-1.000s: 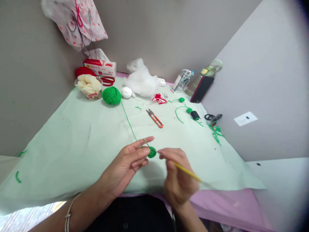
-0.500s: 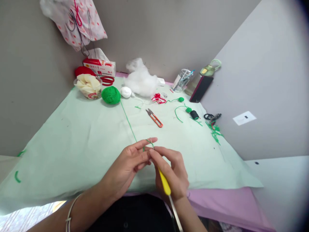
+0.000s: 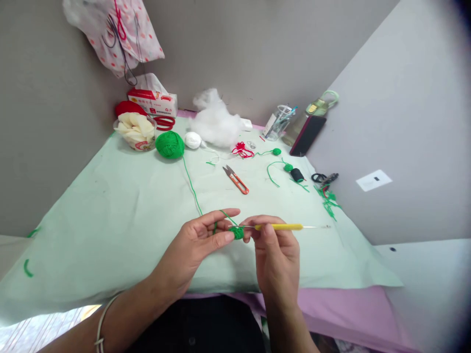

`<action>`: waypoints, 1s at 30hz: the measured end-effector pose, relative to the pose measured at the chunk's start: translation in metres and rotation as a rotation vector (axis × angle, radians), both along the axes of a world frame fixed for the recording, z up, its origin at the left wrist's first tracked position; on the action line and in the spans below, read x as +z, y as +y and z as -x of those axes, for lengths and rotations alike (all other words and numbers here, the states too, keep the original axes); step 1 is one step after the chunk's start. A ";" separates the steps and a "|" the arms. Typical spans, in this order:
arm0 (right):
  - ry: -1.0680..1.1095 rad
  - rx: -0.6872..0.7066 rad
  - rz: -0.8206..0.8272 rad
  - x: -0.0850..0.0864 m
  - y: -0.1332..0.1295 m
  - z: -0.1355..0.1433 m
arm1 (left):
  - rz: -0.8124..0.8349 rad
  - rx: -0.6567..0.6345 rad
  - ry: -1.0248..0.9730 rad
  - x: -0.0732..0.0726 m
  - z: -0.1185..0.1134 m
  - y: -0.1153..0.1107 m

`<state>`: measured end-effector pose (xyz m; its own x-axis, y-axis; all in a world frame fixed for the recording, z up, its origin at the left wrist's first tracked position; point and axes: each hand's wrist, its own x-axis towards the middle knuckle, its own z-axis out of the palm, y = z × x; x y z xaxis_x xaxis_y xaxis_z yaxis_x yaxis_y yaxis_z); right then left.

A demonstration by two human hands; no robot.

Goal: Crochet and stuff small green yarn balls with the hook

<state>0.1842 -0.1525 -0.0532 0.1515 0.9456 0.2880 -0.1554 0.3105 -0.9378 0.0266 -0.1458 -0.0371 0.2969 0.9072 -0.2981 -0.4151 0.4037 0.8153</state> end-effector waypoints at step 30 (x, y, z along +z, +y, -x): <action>-0.164 -0.010 -0.103 0.002 -0.006 0.002 | -0.050 -0.035 -0.030 -0.001 0.003 0.000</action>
